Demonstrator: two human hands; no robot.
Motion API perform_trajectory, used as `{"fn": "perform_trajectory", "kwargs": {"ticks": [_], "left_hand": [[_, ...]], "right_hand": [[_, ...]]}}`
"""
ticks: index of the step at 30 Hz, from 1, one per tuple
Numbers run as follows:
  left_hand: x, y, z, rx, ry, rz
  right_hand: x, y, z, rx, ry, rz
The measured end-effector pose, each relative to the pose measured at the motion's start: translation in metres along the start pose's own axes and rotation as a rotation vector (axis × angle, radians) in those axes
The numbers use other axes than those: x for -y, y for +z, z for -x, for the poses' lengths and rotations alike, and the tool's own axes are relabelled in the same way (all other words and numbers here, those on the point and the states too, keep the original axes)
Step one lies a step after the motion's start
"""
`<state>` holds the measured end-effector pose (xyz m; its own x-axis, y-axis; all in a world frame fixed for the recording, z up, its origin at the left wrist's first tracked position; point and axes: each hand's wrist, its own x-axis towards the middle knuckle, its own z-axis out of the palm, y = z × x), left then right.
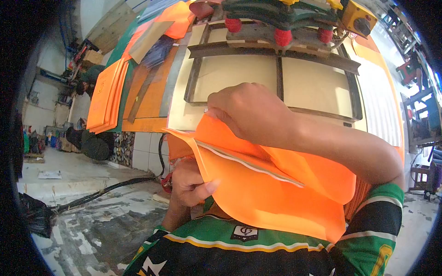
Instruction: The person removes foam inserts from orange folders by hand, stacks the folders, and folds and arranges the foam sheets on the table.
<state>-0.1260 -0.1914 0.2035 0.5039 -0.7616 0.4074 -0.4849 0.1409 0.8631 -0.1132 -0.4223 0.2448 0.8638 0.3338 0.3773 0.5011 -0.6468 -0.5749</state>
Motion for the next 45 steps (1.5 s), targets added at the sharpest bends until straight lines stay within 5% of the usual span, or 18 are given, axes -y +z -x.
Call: {"fn": "perform_trajectory", "kwargs": {"ticks": [8, 13, 23, 25, 27, 30, 45], "left_hand": [[-0.003, 0.001, 0.002, -0.027, -0.029, 0.033], [-0.001, 0.004, 0.004, -0.108, -0.040, 0.017], [-0.003, 0.006, -0.001, -0.045, -0.078, -0.074], [-0.001, 0.008, 0.003, -0.032, -0.093, -0.109], [-0.003, 0.018, 0.012, -0.504, -0.407, 0.228], [-0.002, 0.012, 0.009, -0.597, -0.391, 0.101], [-0.014, 0.016, 0.004, -0.505, -0.471, 0.261]], "right_hand": [[-0.005, 0.002, -0.003, 0.023, 0.024, 0.061], [-0.004, 0.000, -0.002, 0.144, -0.092, -0.205], [0.011, 0.016, -0.004, 0.042, -0.265, -0.250], [0.013, 0.017, -0.002, 0.144, -0.183, -0.213], [0.017, 0.019, -0.001, 0.130, -0.176, -0.216], [0.021, 0.021, 0.003, 0.123, -0.143, -0.233], [0.021, 0.029, 0.005, 0.131, 0.010, -0.342]]}}
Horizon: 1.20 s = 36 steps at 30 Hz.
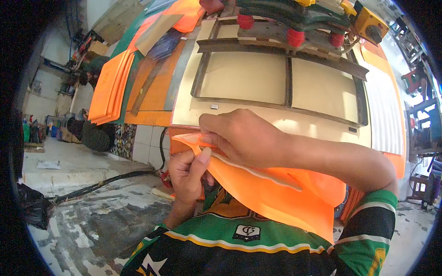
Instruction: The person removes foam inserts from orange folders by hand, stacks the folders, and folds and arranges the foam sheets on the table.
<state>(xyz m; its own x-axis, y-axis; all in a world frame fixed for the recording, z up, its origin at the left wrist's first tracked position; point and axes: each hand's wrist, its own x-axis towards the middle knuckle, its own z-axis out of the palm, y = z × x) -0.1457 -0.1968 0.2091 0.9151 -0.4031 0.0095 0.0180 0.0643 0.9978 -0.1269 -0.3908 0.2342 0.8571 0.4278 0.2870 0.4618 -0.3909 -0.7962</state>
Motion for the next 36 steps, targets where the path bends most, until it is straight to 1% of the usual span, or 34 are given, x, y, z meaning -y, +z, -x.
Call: {"fn": "perform_trajectory", "kwargs": {"ticks": [1, 5, 7, 11, 13, 20, 22, 26, 34, 36], "left_hand": [[0.001, -0.002, 0.000, 0.024, 0.009, -0.031], [0.003, -0.007, -0.001, 0.036, 0.013, -0.061], [0.001, -0.007, 0.000, 0.066, 0.013, -0.100], [0.005, -0.007, 0.000, 0.074, 0.029, -0.078], [0.005, -0.011, -0.001, 0.112, 0.095, -0.144], [0.001, -0.010, 0.001, 0.113, 0.096, -0.187], [0.001, -0.011, 0.001, 0.153, 0.146, -0.234], [0.004, -0.011, 0.002, 0.155, 0.147, -0.244], [0.007, -0.018, 0.001, 0.234, 0.250, -0.345], [0.004, -0.015, 0.000, 0.228, 0.226, -0.293]], "right_hand": [[-0.001, 0.000, -0.001, -0.023, -0.028, 0.013], [-0.003, -0.002, -0.005, -0.046, 0.002, 0.032], [-0.009, -0.002, -0.009, -0.151, 0.015, 0.076], [-0.012, -0.001, -0.009, -0.166, -0.004, 0.076], [-0.013, 0.001, -0.009, -0.195, 0.017, 0.084], [-0.015, -0.003, -0.013, -0.174, 0.036, 0.109], [-0.019, -0.003, -0.014, -0.212, 0.055, 0.150], [-0.020, -0.003, -0.015, -0.218, 0.081, 0.152], [-0.028, 0.002, -0.016, -0.226, 0.038, 0.122], [-0.026, 0.001, -0.016, -0.218, 0.060, 0.099]]}}
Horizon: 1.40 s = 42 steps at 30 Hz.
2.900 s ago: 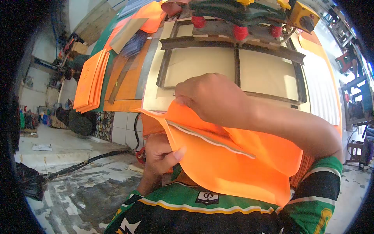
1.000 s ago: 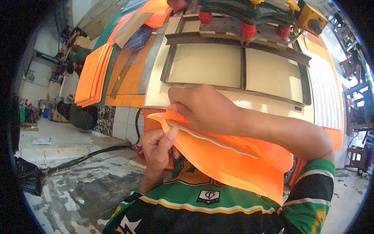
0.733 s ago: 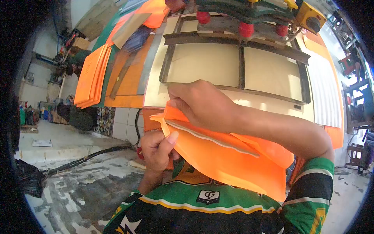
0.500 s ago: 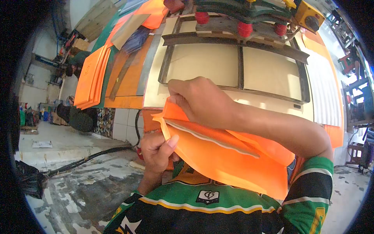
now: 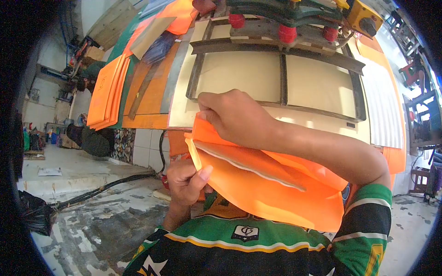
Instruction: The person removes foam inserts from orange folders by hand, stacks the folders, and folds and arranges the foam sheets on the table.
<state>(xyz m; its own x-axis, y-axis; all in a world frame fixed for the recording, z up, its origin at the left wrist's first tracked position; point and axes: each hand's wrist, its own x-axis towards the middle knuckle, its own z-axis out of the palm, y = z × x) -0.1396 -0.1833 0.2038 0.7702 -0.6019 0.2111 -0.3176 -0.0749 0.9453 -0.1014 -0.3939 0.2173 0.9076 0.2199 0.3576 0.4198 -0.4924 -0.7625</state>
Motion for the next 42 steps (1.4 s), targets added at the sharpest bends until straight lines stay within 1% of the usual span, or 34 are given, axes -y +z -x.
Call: {"fn": "perform_trajectory", "kwargs": {"ticks": [2, 4, 5, 7, 8, 10, 11, 13, 14, 17, 19, 22, 24, 25, 26, 27, 28, 29, 30, 31, 33, 34, 35, 36, 39, 40, 42], "left_hand": [[0.001, 0.003, -0.001, -0.022, -0.018, 0.046], [0.008, 0.006, 0.000, -0.031, -0.002, 0.136], [0.009, 0.006, 0.000, -0.048, -0.003, 0.128], [0.010, 0.008, -0.002, -0.080, 0.002, 0.231], [0.009, 0.010, -0.002, -0.112, -0.051, 0.269], [0.005, 0.011, -0.006, -0.132, -0.072, 0.278], [0.004, 0.011, -0.007, -0.145, -0.098, 0.287], [0.008, 0.011, -0.008, -0.147, -0.104, 0.288], [0.010, 0.011, -0.008, -0.142, -0.116, 0.293], [0.012, 0.013, -0.010, -0.149, -0.127, 0.321], [0.011, 0.012, -0.012, -0.154, -0.136, 0.294], [0.010, 0.014, -0.014, -0.171, -0.130, 0.229], [0.010, 0.015, -0.015, -0.194, -0.130, 0.178], [0.016, 0.018, -0.014, -0.229, -0.105, 0.183], [0.015, 0.018, -0.016, -0.210, -0.064, 0.139], [0.010, 0.023, -0.018, -0.259, -0.076, 0.142], [0.017, 0.022, -0.014, -0.262, -0.059, 0.170], [0.025, 0.019, -0.012, -0.289, -0.057, 0.099], [0.021, 0.018, -0.011, -0.274, -0.090, 0.116], [0.018, 0.020, -0.013, -0.270, -0.023, 0.157], [0.027, 0.021, -0.013, -0.263, 0.012, 0.228], [0.025, 0.025, -0.015, -0.294, 0.003, 0.239], [0.020, 0.026, -0.017, -0.333, -0.004, 0.244], [0.018, 0.029, -0.018, -0.330, -0.017, 0.356], [0.024, 0.027, -0.017, -0.342, 0.003, 0.380], [0.019, 0.029, -0.021, -0.364, 0.054, 0.331], [0.026, 0.024, -0.020, -0.332, 0.038, 0.325]], "right_hand": [[0.004, -0.004, -0.001, 0.016, 0.011, -0.025], [0.011, -0.016, 0.001, 0.127, 0.052, 0.015], [0.013, -0.018, 0.004, 0.138, 0.039, 0.009], [0.020, -0.020, 0.013, 0.082, 0.027, 0.007], [0.027, -0.021, 0.016, 0.087, 0.018, 0.006], [0.044, -0.029, 0.023, -0.017, -0.078, 0.167], [0.050, -0.034, 0.026, -0.016, -0.088, 0.168], [0.058, -0.045, 0.033, 0.094, -0.185, 0.257], [0.062, -0.047, 0.036, 0.106, -0.229, 0.281], [0.070, -0.049, 0.054, 0.126, -0.211, 0.270], [0.069, -0.049, 0.063, 0.129, -0.239, 0.317], [0.068, -0.049, 0.075, 0.138, -0.182, 0.378], [0.063, -0.044, 0.082, 0.081, -0.178, 0.415], [0.060, -0.044, 0.088, 0.065, -0.129, 0.449], [0.055, -0.043, 0.094, 0.103, -0.103, 0.472], [0.051, -0.042, 0.098, 0.141, -0.078, 0.491], [0.047, -0.043, 0.102, 0.123, -0.030, 0.518], [0.045, -0.044, 0.105, 0.167, 0.015, 0.528], [0.042, -0.046, 0.107, 0.210, 0.062, 0.540], [0.040, -0.048, 0.109, 0.191, 0.107, 0.569], [0.035, -0.053, 0.113, 0.311, 0.090, 0.545], [0.031, -0.053, 0.115, 0.269, 0.062, 0.560], [0.031, -0.055, 0.117, 0.256, 0.081, 0.570], [0.031, -0.056, 0.118, 0.243, 0.111, 0.546], [0.033, -0.066, 0.122, 0.227, 0.159, 0.524], [0.034, -0.070, 0.123, 0.233, 0.179, 0.515], [0.033, -0.074, 0.126, 0.227, 0.213, 0.493]]}}
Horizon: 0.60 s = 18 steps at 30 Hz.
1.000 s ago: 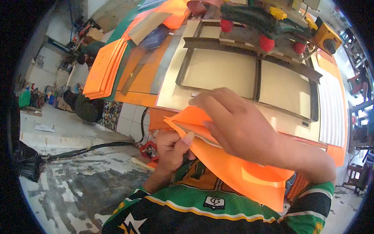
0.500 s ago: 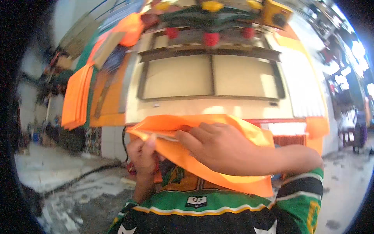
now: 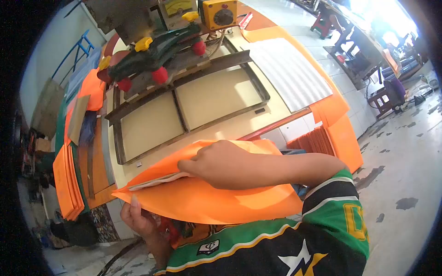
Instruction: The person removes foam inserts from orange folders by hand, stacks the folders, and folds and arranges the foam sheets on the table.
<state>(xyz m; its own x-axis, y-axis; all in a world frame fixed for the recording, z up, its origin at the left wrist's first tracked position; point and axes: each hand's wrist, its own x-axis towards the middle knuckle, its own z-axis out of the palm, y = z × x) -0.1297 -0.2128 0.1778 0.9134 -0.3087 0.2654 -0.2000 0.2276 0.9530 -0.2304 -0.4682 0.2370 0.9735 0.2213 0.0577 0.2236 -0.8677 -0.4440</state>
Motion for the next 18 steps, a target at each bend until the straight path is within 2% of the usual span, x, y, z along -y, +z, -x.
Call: {"fn": "perform_trajectory", "kwargs": {"ticks": [2, 4, 8, 10, 13, 15, 17, 18], "left_hand": [[0.010, -0.017, 0.001, 0.041, -0.024, -0.007], [0.022, -0.034, -0.001, 0.055, 0.022, -0.277], [0.015, -0.019, -0.003, 0.097, 0.030, -0.199], [0.023, -0.025, -0.006, -0.054, 0.085, -0.241], [0.032, -0.061, -0.012, 0.039, 0.122, -0.309], [0.042, -0.065, -0.017, -0.059, 0.103, -0.406], [0.034, -0.033, -0.028, -0.307, 0.291, -0.422], [0.047, -0.052, -0.033, -0.159, 0.287, -0.406]], "right_hand": [[-0.004, 0.001, 0.003, 0.000, 0.042, -0.028], [-0.010, 0.007, 0.007, -0.070, 0.024, -0.065], [-0.017, 0.017, 0.007, -0.075, 0.075, -0.136], [-0.018, 0.019, 0.006, -0.106, 0.038, -0.156], [-0.021, 0.023, 0.005, -0.147, 0.035, -0.170], [-0.023, 0.024, 0.006, -0.174, 0.029, -0.173], [-0.025, 0.024, 0.007, -0.199, 0.016, -0.172], [-0.026, 0.025, 0.007, -0.200, 0.016, -0.179]]}}
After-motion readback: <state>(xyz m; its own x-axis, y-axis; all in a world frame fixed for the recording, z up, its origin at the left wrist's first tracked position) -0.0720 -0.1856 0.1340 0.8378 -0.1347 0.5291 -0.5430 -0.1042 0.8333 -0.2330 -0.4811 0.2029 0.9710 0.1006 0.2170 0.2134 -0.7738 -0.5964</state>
